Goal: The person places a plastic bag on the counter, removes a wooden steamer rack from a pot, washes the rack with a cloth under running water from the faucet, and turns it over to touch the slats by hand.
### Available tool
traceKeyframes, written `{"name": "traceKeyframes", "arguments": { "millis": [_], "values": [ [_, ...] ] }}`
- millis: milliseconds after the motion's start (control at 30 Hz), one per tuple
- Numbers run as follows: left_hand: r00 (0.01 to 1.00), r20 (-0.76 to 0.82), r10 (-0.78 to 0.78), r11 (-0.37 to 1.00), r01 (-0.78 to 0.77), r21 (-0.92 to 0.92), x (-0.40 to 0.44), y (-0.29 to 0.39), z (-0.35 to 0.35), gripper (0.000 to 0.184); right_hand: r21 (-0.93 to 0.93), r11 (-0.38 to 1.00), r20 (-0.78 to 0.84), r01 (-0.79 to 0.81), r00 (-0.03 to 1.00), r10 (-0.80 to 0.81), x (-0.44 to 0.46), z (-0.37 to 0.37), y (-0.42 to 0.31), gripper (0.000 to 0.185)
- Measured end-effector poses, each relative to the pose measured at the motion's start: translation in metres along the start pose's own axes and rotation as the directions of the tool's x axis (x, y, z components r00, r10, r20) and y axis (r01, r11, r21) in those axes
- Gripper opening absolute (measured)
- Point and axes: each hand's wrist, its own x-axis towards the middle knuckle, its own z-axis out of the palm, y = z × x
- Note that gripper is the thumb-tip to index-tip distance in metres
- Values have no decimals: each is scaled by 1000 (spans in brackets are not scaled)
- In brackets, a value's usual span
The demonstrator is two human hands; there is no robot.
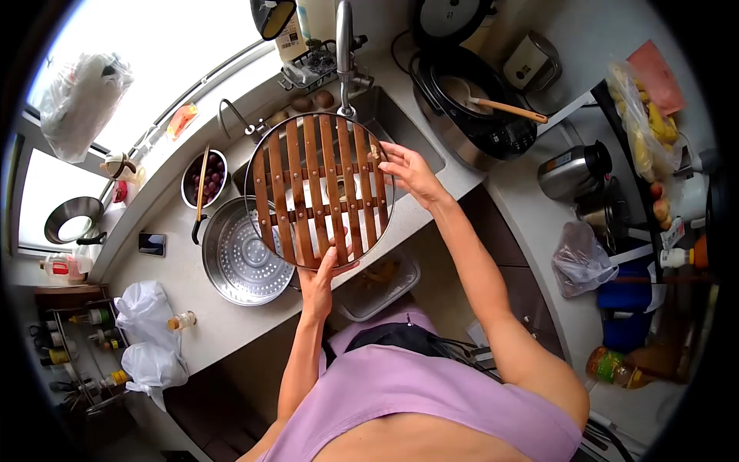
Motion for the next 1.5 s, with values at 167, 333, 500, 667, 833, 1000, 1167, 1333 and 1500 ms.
{"name": "traceKeyframes", "arguments": {
  "millis": [167,333,500,667,833,1000,1167,1333,1500],
  "values": [
    [994,-105,-20,999,17,-27,-12,-11,34,44,314,913,258,-261,949,183,14,-24,-7,56],
    [973,-223,52,999,-51,8,-27,-4,57,44,314,894,304,-318,926,223,29,-12,1,43],
    [970,-235,66,997,-56,49,-31,3,56,45,254,920,275,-298,934,226,33,4,-4,39],
    [970,-235,64,998,-69,-14,-34,4,53,45,169,942,241,-290,939,246,31,11,-10,36],
    [968,-246,43,997,-59,-57,-28,-2,46,50,157,926,168,-343,933,317,37,18,-9,44],
    [948,-316,33,995,-61,-79,-16,0,53,71,123,915,365,-383,875,318,61,4,-3,39],
    [884,-464,56,988,-115,-100,2,-3,88,60,132,862,540,-489,765,351,90,-18,-9,42],
    [827,-562,26,995,-77,-69,15,-3,115,58,141,804,580,-578,707,406,117,-24,6,34],
    [792,-609,40,998,-56,-7,24,0,137,58,95,818,536,-567,722,438,126,-23,7,29]
  ]
}}
